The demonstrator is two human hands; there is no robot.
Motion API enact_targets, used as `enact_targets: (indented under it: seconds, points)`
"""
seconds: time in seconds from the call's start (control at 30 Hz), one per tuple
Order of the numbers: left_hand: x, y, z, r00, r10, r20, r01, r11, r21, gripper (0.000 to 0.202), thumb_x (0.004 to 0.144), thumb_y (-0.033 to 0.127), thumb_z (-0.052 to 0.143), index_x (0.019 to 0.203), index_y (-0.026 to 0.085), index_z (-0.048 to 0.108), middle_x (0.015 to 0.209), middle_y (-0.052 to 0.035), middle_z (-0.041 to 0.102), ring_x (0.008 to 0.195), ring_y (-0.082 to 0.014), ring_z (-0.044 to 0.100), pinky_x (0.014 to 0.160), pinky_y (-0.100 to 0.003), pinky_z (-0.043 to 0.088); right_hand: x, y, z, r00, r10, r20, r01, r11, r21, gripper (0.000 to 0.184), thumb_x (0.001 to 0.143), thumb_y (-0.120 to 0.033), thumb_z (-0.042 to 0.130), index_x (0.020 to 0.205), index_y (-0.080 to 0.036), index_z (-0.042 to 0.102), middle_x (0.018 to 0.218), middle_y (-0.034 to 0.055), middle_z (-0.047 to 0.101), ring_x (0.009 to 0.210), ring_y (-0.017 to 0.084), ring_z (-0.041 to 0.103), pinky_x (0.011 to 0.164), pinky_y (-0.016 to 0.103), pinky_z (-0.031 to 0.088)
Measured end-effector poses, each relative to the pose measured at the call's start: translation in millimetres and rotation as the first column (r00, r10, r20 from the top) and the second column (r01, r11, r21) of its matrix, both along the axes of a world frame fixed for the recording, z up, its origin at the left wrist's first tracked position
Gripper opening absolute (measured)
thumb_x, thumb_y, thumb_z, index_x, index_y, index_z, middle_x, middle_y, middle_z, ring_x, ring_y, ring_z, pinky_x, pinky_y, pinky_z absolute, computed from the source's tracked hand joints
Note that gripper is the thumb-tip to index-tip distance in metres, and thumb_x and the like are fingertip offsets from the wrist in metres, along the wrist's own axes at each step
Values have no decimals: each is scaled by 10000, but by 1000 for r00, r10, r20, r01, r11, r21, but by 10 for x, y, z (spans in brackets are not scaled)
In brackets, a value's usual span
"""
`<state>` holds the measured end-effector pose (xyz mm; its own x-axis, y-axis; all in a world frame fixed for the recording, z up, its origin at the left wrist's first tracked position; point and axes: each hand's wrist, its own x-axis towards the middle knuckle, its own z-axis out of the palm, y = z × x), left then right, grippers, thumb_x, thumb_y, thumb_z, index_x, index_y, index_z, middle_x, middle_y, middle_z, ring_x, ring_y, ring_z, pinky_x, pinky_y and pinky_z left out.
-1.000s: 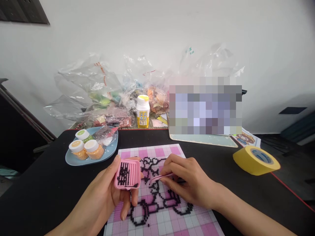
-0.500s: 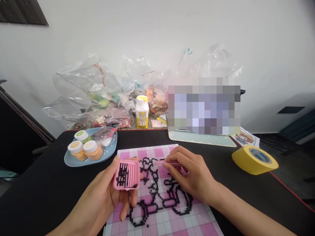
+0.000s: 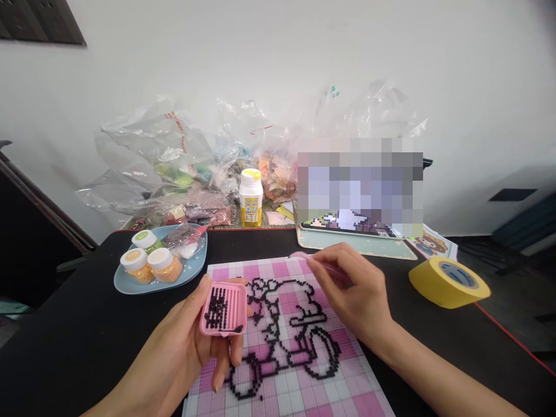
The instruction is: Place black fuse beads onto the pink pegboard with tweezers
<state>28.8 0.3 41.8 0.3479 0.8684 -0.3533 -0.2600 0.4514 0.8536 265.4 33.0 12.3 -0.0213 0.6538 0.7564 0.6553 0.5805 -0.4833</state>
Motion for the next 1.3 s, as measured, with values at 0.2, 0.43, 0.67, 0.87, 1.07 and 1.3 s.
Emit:
enact_targets:
  seconds: [0.2,0.43,0.67,0.87,1.07,1.3]
  points:
    - [8,-9,5,1000,26,-11,-26,1000,-7,541,844,612,572,686,123,740,550,-73,687,360,-98,465,371,-205,462,139,100,-21,919,-287,-269,246,953,-176,300,889,-455,610,787,-176,652,624,5,575,512,117,466,472,243,383]
    - [3,-32,30,1000,20,-18,-20,1000,7,508,853,587,570,689,136,734,539,-65,675,387,-111,491,379,-204,468,103,146,-87,947,-194,-258,124,957,-262,350,864,-504,618,795,-164,667,717,46,667,545,133,547,475,241,426]
    - [-7,-10,-1,1000,20,0,-20,1000,-12,484,821,582,623,740,121,747,531,-60,677,354,-101,483,366,-200,460,71,136,-91,979,-77,-187,23,961,-277,310,883,-460,616,782,-170,663,700,39,660,562,136,550,481,245,419]
    - [-22,-18,-53,998,27,59,-26,1000,-8,444,895,524,554,826,133,752,533,-67,692,381,-118,519,362,-187,438,19,61,-66,964,255,-73,-265,938,-225,181,921,-303,589,793,-180,624,735,30,618,601,121,539,495,230,427]
    - [-17,-8,-39,998,-3,60,3,1000,-5,479,864,558,586,779,119,758,530,-81,697,388,-118,535,376,-185,444,20,12,-50,834,543,96,-506,823,-259,76,931,-222,593,902,-174,644,806,38,622,686,123,571,578,235,477]
    - [-15,0,-60,997,3,78,-4,1000,8,467,873,547,583,774,125,757,543,-83,706,392,-115,538,374,-180,447,30,-9,-48,797,570,199,-508,811,-289,91,946,-216,564,935,-164,637,832,48,629,674,120,565,570,233,465]
